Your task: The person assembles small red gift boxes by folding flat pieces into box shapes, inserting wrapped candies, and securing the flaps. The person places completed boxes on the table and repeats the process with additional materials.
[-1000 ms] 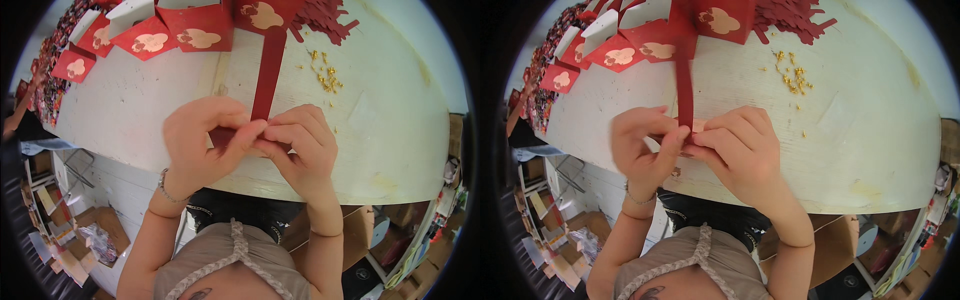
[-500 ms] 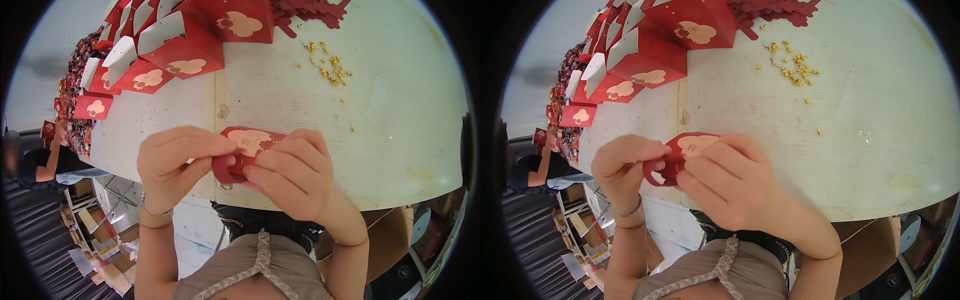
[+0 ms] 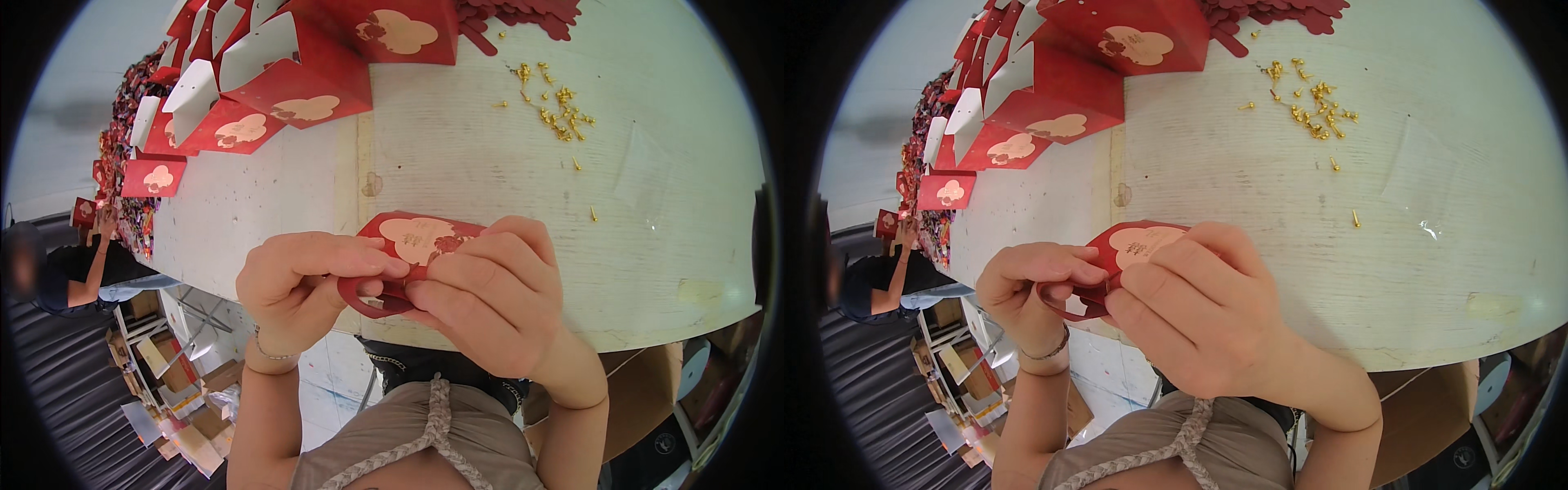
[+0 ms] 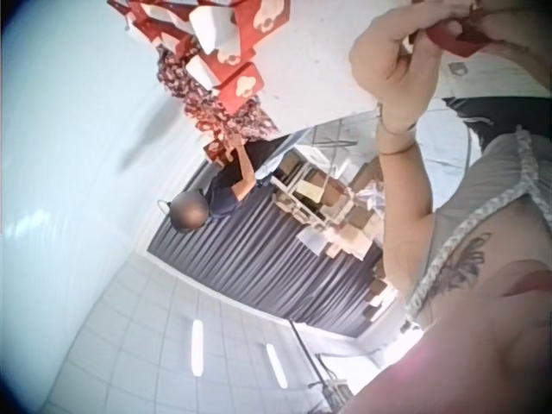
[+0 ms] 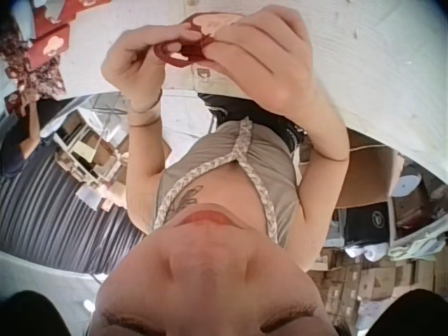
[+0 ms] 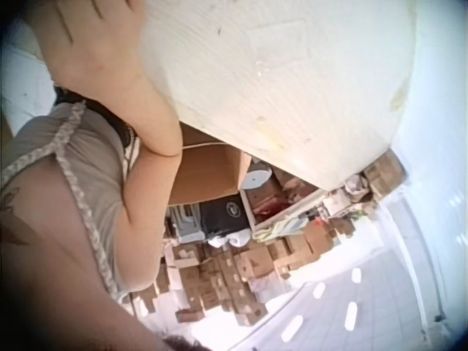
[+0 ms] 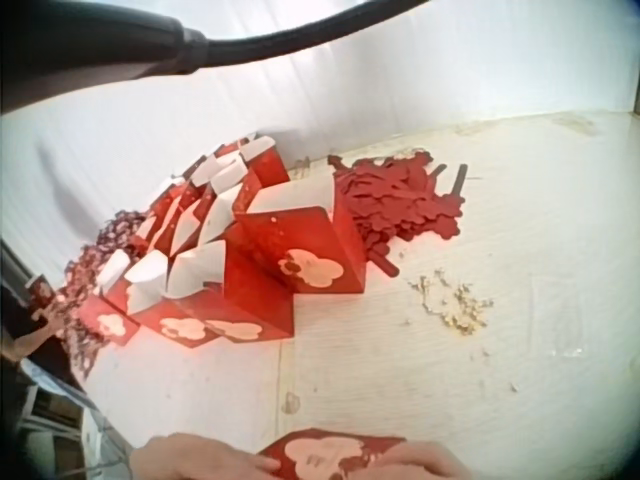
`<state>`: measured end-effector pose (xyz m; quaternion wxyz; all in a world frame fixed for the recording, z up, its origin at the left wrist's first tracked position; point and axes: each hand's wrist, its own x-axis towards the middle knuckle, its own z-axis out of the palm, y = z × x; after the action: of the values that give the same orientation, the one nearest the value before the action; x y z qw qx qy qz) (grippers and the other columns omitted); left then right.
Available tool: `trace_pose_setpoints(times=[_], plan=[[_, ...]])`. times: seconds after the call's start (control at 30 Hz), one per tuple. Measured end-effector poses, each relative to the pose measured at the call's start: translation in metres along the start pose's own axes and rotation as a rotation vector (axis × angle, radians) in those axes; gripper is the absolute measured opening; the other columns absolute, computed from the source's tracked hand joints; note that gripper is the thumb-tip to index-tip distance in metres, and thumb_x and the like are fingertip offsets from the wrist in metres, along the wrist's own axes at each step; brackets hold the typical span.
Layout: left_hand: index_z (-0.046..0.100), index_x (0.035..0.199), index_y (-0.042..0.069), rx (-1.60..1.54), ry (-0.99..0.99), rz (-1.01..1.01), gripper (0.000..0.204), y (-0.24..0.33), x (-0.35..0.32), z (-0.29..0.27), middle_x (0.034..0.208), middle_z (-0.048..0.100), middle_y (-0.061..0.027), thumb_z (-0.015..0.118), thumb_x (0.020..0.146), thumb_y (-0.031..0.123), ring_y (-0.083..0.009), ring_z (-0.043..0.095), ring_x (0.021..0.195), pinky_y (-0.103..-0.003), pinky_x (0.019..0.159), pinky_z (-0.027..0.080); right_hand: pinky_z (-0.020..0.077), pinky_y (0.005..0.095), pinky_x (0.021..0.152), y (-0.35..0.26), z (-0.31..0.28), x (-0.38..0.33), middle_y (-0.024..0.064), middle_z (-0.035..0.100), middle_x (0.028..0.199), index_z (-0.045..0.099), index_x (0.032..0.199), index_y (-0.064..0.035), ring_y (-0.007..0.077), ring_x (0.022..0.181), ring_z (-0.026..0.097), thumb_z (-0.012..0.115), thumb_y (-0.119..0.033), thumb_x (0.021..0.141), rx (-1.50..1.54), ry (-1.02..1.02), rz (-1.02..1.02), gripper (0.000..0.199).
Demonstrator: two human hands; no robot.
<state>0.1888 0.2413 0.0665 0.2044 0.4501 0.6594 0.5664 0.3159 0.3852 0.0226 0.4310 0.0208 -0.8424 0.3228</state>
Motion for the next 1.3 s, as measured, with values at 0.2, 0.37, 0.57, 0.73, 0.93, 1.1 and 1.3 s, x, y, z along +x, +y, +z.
trace_pose_setpoints(times=[0.2, 0.37, 0.57, 0.73, 0.93, 1.1, 1.3], plan=[[0.054, 0.096, -0.008, -0.182, 0.008, -0.029, 0.009, -0.011, 0.002, 0.005, 0.089, 0.066, -0.0167, 0.052, 0.087, -0.009, -0.0175, 0.066, 0.081, -0.026, 0.073, 0.055, 0.0431, 0.0297, 0.065, 0.000, -0.001, 0.002, 0.0029, 0.061, 0.081, 0.062, 0.075, -0.0047, 0.0166, 0.072, 0.059, 0.067, -0.011, 0.057, 0.002, -0.021, 0.020, 0.020], [0.050, 0.097, -0.008, -0.209, 0.044, -0.008, 0.007, -0.017, -0.003, 0.007, 0.090, 0.065, -0.0184, 0.050, 0.091, -0.005, -0.0180, 0.065, 0.082, -0.027, 0.074, 0.054, 0.0415, 0.0290, 0.066, 0.000, -0.001, 0.004, 0.0022, 0.061, 0.081, 0.061, 0.075, -0.0052, 0.0157, 0.072, 0.060, 0.070, -0.011, 0.061, 0.016, -0.013, 0.041, 0.018], [0.060, 0.091, -0.004, -0.199, -0.049, 0.026, 0.020, -0.013, -0.002, 0.002, 0.088, 0.066, -0.0158, 0.053, 0.076, -0.014, -0.0200, 0.065, 0.081, -0.031, 0.071, 0.054, 0.0412, 0.0297, 0.066, 0.002, -0.003, 0.001, 0.0019, 0.062, 0.084, 0.061, 0.076, -0.0057, 0.0169, 0.077, 0.059, 0.072, -0.014, 0.062, 0.074, -0.035, 0.095, 0.020], [0.064, 0.091, 0.002, 0.089, -0.082, 0.220, 0.030, -0.019, -0.004, 0.002, 0.086, 0.064, -0.0129, 0.067, 0.063, -0.005, -0.0225, 0.063, 0.074, -0.029, 0.068, 0.052, 0.0419, 0.0308, 0.067, 0.003, -0.002, 0.001, 0.0017, 0.061, 0.087, 0.062, 0.078, -0.0055, 0.0182, 0.076, 0.057, 0.072, -0.014, 0.059, 0.129, -0.061, 0.112, 0.023], [0.066, 0.089, -0.001, 0.138, -0.163, 0.158, 0.032, -0.014, 0.003, -0.002, 0.088, 0.064, -0.0152, 0.064, 0.058, 0.006, -0.0239, 0.061, 0.076, -0.031, 0.068, 0.048, 0.0434, 0.0308, 0.066, 0.003, 0.002, -0.001, 0.0017, 0.060, 0.085, 0.064, 0.079, -0.0050, 0.0171, 0.076, 0.057, 0.070, -0.012, 0.056, 0.180, -0.030, 0.019, 0.025], [0.066, 0.084, -0.002, 0.044, -0.122, 0.036, 0.016, -0.018, -0.003, -0.001, 0.090, 0.066, -0.0169, 0.068, 0.070, 0.006, -0.0249, 0.064, 0.081, -0.034, 0.076, 0.051, 0.0436, 0.0310, 0.065, 0.005, 0.008, -0.003, 0.0025, 0.061, 0.082, 0.064, 0.078, -0.0045, 0.0172, 0.073, 0.056, 0.072, -0.013, 0.055, 0.168, 0.031, -0.008, 0.025], [0.067, 0.087, -0.001, 0.105, -0.071, 0.027, 0.014, -0.019, -0.014, 0.001, 0.096, 0.066, -0.0125, 0.071, 0.076, 0.007, -0.0229, 0.065, 0.085, -0.035, 0.081, 0.052, 0.0430, 0.0314, 0.063, 0.005, 0.009, -0.005, 0.0027, 0.061, 0.082, 0.063, 0.076, -0.0049, 0.0173, 0.072, 0.056, 0.074, -0.015, 0.054, 0.106, 0.064, -0.049, 0.026]])
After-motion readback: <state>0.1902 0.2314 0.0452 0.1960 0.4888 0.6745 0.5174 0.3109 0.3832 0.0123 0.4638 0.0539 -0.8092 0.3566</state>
